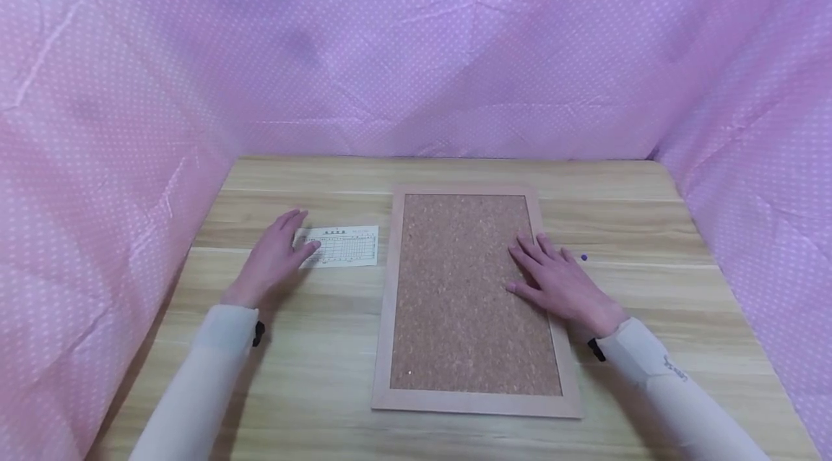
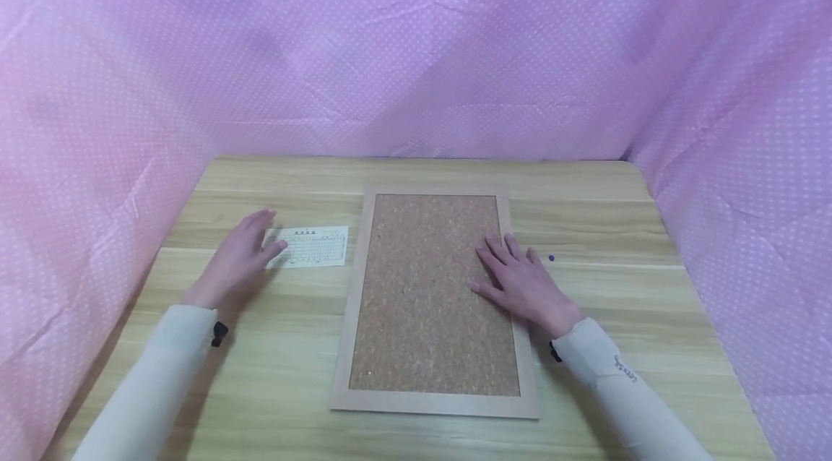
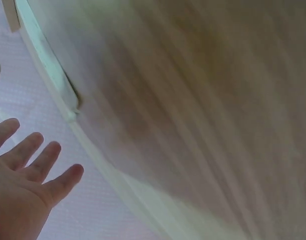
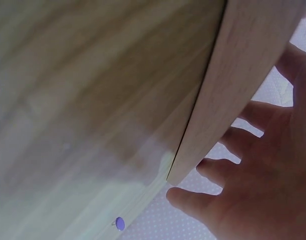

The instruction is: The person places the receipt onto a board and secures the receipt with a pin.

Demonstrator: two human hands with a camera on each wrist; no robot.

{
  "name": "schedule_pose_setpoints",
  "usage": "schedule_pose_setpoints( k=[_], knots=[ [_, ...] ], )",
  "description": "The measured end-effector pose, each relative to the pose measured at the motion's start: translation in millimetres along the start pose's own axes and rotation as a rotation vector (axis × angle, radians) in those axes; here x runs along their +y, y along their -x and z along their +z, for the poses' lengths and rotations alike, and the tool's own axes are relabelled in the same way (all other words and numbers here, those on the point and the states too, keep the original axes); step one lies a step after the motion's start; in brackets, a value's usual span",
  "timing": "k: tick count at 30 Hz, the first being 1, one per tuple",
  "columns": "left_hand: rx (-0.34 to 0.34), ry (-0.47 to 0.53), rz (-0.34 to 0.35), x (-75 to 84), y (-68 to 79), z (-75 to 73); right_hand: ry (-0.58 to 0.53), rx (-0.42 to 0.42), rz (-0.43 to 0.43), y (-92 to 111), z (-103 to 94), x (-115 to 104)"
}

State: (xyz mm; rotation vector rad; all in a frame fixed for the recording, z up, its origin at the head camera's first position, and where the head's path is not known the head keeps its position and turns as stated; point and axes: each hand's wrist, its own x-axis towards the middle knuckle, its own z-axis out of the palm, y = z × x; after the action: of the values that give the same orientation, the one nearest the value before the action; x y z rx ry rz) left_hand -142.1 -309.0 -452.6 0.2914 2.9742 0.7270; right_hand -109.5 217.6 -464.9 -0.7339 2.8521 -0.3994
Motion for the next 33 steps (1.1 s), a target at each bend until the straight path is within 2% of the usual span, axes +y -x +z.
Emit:
schedule_pose_setpoints(
  k=[8, 15, 18, 26, 33],
  knots=[
    [-0.039, 0.052, -0.011, -13.9, -8.6, -4.5, 0.007, -0.008, 0.001, 0.6, -2.1, 1.0],
    [-0.101, 0.055, -0.035, -25.3, -7.0, -6.5, 0.006, -0.005, -0.002, -0.2, -0.8, 0.8],
    [-0.124, 0.045, -0.024, -27.8, -6.1, -6.3, 0.001, -0.008, 0.002, 0.3, -0.2, 0.2],
    [-0.097, 0.035, 0.033, -30.9, -5.3, -4.7, 0.010, 0.013, -0.007, 0.6, -0.7, -1.9],
    [-0.088, 0.064, -0.009, -35.4, -5.6, -2.2, -0.006, 0.007, -0.010, 1.0, 0.1, -1.7]
  ],
)
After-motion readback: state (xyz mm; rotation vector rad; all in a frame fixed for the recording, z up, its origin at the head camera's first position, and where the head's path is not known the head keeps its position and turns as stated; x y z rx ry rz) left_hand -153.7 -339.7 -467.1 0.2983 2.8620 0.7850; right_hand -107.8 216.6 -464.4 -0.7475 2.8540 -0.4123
